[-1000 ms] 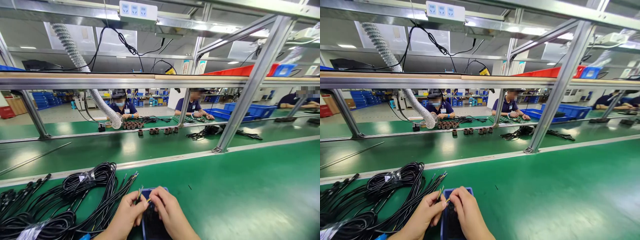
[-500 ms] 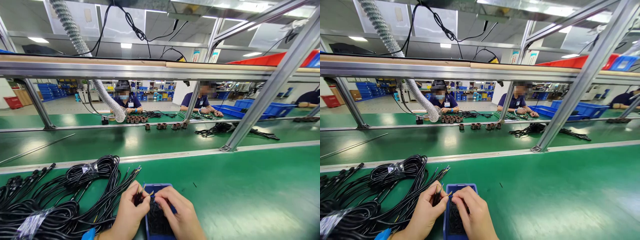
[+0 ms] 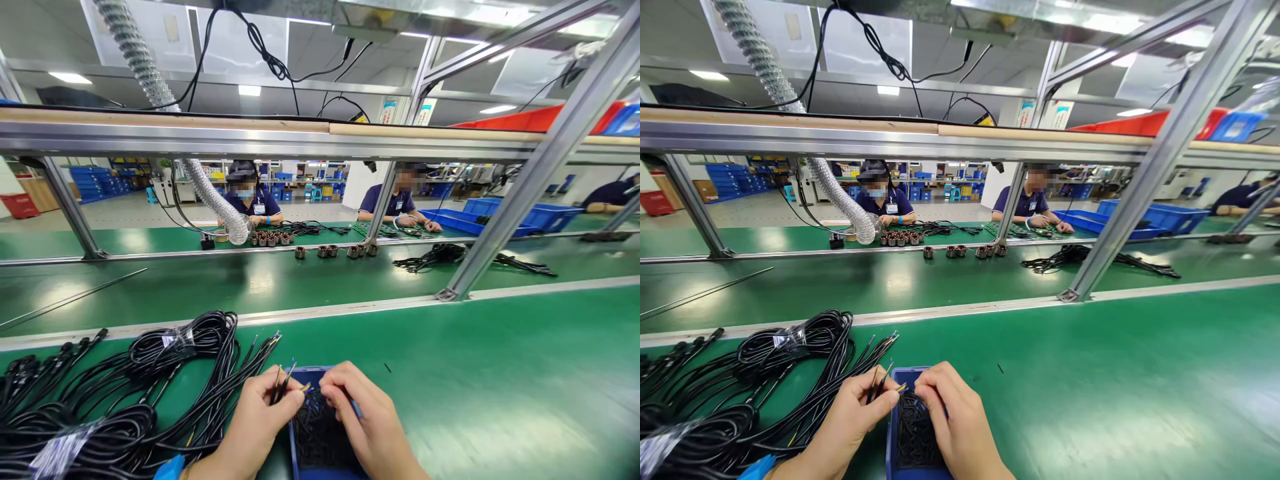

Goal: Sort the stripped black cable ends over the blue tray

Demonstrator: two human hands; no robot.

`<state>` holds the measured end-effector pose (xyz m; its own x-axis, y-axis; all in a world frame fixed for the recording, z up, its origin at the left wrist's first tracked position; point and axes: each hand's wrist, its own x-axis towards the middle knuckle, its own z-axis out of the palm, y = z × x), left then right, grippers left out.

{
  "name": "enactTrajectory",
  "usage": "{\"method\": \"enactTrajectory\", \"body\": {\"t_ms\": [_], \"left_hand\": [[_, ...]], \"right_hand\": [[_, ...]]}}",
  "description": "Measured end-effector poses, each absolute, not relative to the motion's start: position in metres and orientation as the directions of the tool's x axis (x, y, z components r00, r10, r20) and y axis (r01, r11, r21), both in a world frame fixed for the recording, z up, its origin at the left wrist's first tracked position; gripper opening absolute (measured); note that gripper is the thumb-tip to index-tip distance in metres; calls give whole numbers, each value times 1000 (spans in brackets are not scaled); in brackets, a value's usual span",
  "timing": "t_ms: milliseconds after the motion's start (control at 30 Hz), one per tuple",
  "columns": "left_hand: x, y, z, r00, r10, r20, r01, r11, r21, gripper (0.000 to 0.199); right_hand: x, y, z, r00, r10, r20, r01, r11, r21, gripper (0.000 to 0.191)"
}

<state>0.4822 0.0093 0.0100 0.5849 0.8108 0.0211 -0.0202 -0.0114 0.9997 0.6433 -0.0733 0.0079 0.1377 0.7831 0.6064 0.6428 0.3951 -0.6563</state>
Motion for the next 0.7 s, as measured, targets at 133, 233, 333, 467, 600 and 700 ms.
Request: {"method": "enactTrajectory", "body": {"t_ms": [133,233,333,467,600,700], "left_hand": [[483,9,8,600,800,4,-4,-2,1000,20],[484,9,6,608,794,-3,7,-1,1000,20],[483,9,4,610,792,1,6,-5,1000,20],[482,9,5,611,792,10,-1,-11,1000,19],[483,8,6,614,789,8,-19,4,1000,22],[483,8,4,638,768,-48,-14,74,997,32]], "right_hand": [[643,-72,10,88,742,664,701,427,-571,18],[643,-71,10,71,739,670,713,431,-552,18],[644,-71,9,69,747,662,714,426,-555,18],[643,-71,9,66,756,652,717,419,-558,18],[641,-71,7,58,753,655,712,428,-556,17],[637,-69,-1,77,750,656,702,427,-571,14]]}}
